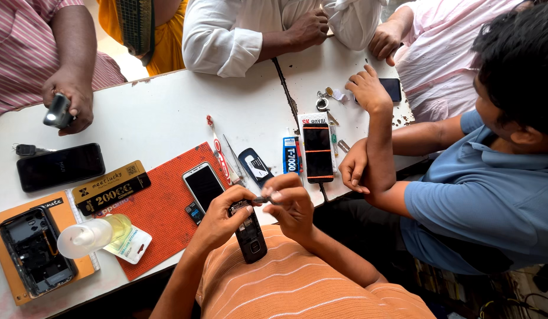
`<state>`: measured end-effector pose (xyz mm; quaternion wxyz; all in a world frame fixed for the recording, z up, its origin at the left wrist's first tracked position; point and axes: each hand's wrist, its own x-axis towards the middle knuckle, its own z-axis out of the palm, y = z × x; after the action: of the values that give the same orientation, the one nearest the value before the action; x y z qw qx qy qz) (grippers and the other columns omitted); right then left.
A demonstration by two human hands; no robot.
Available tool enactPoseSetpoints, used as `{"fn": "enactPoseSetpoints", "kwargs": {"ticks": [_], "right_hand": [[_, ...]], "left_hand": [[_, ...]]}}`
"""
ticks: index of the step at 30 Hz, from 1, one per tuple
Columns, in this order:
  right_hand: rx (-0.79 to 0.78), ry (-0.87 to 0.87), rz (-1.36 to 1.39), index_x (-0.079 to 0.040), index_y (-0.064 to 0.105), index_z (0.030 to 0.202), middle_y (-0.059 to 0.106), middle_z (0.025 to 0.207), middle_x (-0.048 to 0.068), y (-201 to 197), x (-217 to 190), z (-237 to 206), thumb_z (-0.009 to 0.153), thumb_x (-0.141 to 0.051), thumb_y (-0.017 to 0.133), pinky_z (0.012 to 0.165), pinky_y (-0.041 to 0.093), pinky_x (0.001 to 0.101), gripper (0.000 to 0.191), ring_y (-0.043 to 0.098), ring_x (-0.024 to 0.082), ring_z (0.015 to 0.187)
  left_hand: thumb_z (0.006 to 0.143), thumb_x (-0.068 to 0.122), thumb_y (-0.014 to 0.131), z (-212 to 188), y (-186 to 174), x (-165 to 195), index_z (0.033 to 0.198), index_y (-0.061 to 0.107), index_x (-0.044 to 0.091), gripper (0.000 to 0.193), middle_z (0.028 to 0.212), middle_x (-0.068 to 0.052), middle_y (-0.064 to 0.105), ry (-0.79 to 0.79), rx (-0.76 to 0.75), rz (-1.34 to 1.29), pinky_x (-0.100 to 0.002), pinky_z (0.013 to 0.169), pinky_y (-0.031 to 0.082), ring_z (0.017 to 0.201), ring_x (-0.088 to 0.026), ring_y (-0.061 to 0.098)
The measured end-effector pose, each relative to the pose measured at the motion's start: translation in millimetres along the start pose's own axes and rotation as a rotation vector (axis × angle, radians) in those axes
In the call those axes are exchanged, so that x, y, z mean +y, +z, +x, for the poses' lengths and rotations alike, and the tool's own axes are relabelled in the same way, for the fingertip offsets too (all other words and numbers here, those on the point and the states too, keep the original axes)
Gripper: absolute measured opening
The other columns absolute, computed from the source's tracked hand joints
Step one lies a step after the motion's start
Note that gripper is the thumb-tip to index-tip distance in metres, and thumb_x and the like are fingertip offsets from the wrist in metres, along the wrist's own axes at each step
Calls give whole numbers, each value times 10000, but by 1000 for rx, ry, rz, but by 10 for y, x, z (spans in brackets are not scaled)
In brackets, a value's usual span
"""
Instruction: The person uses a screwdriver to remove screws from the back of a mobile phone, then reaches under the workbench to retrieve a charging cable. They connect the cable to a phone and place it on a shelf, then pick up another phone to inspect it.
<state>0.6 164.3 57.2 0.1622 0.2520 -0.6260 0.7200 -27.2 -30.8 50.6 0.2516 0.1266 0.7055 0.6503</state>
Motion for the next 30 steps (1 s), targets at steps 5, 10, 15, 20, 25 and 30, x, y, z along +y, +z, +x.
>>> {"fn": "enactPoseSetpoints", "kwargs": {"ticks": [5, 10, 15, 20, 25, 30], "right_hand": [[-31, -27, 18, -113, 531, 1296, 663, 1228, 131, -28, 36, 22, 1087, -55, 585, 1012, 573, 387, 224, 728, 217, 1094], [66, -37, -6, -143, 528, 1284, 576, 1213, 82, -55, 28, 35, 1044, -52, 710, 931, 571, 315, 315, 636, 187, 1021], [-21, 40, 111, -101, 505, 1304, 612, 1254, 165, -77, 19, 67, 1061, -89, 631, 995, 596, 379, 274, 672, 244, 1163], [16, -29, -35, -119, 528, 1263, 603, 1187, 119, -71, 25, 81, 1043, -93, 692, 925, 582, 318, 275, 660, 192, 1117], [-75, 32, 24, -75, 498, 1270, 615, 1240, 192, -86, 1, 96, 1063, -101, 609, 1029, 554, 418, 236, 633, 289, 1179], [79, -69, -62, -87, 532, 1208, 655, 1099, 130, -30, -17, 106, 1057, -60, 651, 878, 615, 395, 194, 694, 233, 950]], "left_hand": [[877, 113, 662, 2, -10, 79, 1070, 736, 9, 231, 991, -77, 680, 79, 34, 48, -331, 858, 534, 942, -173, 668], [851, 140, 694, -5, 6, 261, 1044, 742, 38, 223, 929, -49, 759, -59, 83, 87, -319, 739, 581, 823, -145, 720], [847, 179, 700, 15, -59, 345, 1000, 765, 54, 208, 872, -55, 787, -41, 67, 145, -301, 680, 571, 755, -141, 727], [848, 171, 644, 60, -155, 395, 984, 771, 85, 204, 803, -50, 786, -87, 6, 241, -285, 625, 545, 664, -129, 695], [828, 118, 624, 70, -310, 473, 1011, 750, 64, 228, 706, -120, 724, -121, -48, 293, -321, 564, 489, 590, -165, 609], [833, 97, 612, 60, -358, 466, 1014, 704, 39, 211, 763, -104, 718, 84, -71, 249, -313, 613, 522, 639, -153, 655]]}}
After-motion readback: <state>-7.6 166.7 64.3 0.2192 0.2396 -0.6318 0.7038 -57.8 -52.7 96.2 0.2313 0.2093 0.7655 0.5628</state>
